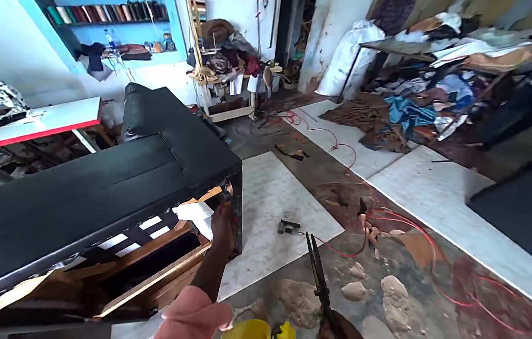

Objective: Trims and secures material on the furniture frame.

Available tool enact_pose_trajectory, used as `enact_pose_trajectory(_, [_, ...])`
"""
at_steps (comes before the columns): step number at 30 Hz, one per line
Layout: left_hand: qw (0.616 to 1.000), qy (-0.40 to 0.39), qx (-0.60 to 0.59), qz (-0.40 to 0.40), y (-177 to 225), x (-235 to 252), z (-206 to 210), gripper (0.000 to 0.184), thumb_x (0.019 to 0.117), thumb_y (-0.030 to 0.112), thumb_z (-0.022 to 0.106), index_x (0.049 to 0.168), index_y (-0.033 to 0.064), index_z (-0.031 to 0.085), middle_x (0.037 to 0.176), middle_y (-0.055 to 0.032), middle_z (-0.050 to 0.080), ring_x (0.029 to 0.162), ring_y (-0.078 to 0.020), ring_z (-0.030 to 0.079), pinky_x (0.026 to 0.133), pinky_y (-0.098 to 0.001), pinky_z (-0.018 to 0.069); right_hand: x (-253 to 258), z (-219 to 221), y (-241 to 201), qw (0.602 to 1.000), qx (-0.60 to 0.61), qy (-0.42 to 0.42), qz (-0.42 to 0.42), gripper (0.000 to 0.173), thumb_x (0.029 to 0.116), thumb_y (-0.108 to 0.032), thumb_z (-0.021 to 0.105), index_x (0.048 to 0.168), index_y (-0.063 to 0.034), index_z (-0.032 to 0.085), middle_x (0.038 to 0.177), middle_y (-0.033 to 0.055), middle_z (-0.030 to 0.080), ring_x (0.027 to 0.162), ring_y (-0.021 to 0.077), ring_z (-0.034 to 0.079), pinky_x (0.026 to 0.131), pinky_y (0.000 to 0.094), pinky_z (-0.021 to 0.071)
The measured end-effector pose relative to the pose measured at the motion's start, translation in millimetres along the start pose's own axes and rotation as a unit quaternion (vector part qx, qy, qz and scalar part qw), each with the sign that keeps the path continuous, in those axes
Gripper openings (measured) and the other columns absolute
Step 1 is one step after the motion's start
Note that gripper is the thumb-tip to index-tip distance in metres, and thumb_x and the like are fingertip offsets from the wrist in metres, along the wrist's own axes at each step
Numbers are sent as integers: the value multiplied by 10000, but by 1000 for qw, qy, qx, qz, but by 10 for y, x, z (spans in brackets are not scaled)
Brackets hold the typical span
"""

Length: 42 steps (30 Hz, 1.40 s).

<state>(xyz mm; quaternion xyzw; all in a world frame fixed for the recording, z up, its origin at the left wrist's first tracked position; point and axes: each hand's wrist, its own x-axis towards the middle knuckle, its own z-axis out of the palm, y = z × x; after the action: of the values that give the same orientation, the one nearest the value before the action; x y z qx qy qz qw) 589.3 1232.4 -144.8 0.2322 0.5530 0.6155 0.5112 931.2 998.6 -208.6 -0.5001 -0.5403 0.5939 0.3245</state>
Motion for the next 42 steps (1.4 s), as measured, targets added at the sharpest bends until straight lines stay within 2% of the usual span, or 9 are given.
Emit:
enact_pose_trajectory(4, [995, 74, -65, -17, 53, 652, 307, 586, 973, 471, 668, 1384, 72, 544, 1235, -108, 652, 1024, -191, 636, 878, -384, 535, 900, -526, -366, 998, -14, -59, 15, 663, 840, -632, 735, 1093, -36, 592, 909, 66, 693, 824, 196, 694, 771, 397, 595])
enact_pose_trajectory(7, [989, 103, -104, -12, -7, 831, 424, 444, 972, 457, 674, 1150, 51, 644, 938, -63, 682, 800, -155, 648, 731, -335, 564, 1542, -831, -558, 994, -39, -93, 31, 729, 769, -682, 769, 1089, -48, 602, 919, 71, 703, 826, 200, 695, 757, 398, 593])
enact_pose_trajectory(13, [984, 107, -135, -34, 126, 738, 599, 245, 1033, 290, 618, 1086, 51, 604, 768, -34, 599, 654, -139, 608, 674, -304, 575, 2698, -1421, -1183, 959, -160, -216, 86, 732, 755, -707, 766, 1128, -93, 625, 966, 52, 718, 869, 176, 697, 772, 368, 586])
enact_pose_trajectory(16, [995, 86, -36, 21, 83, 676, 560, 244, 1056, 250, 579, 1008, 14, 618, 690, -72, 617, 599, -175, 609, 627, -337, 564, 3362, -1705, -1633, 903, -260, -323, 114, 732, 757, -705, 762, 1168, -117, 618, 984, 25, 711, 863, 142, 677, 750, 351, 566])
enact_pose_trajectory(21, [990, 86, -85, 71, 9, 640, 598, 85, 992, 73, 600, 935, 41, 654, 831, -41, 699, 776, -130, 677, 793, -325, 586, 4641, -1781, -2397, 768, -390, -488, 137, 718, 728, -749, 751, 1105, -157, 602, 818, -28, 598, 690, 81, 570, 627, 289, 483])
enact_pose_trajectory(24, [987, 113, -94, 61, 34, 679, 687, 199, 1024, 190, 554, 1075, 58, 694, 949, -33, 716, 885, -123, 678, 882, -341, 569, 5316, -1599, -2726, 699, -421, -566, 120, 630, 759, -675, 775, 1092, -169, 603, 781, -36, 549, 646, 69, 524, 589, 266, 448])
enact_pose_trajectory(26, [986, 151, -57, 50, 33, 712, 771, 278, 1045, 263, 539, 1178, 53, 664, 966, -57, 736, 876, -145, 685, 844, -346, 565, 5641, -1441, -2923, 650, -440, -610, 103, 599, 797, -660, 757, 1083, -161, 592, 794, -40, 539, 663, 61, 517, 607, 258, 445])
enact_pose_trajectory(31, [962, 263, 28, 61, -15, 726, 1030, 289, 1060, 289, 543, 967, 64, 697, 726, -18, 648, 617, -107, 583, 590, -291, 502, 6169, -1112, -3166, 595, -436, -672, 71, 642, 781, -737, 724, 1052, -170, 595, 802, -52, 559, 664, 42, 532, 599, 216, 448])
enact_pose_trajectory(42, [954, 262, -89, 116, -60, 752, 1198, 278, 1079, 204, 473, 982, 22, 659, 793, -16, 634, 715, -97, 606, 690, -271, 528, 6159, -666, -3242, 585, -392, -701, 114, 601, 782, -720, 743, 1021, -188, 600, 808, -54, 591, 659, 34, 571, 584, 189, 479])
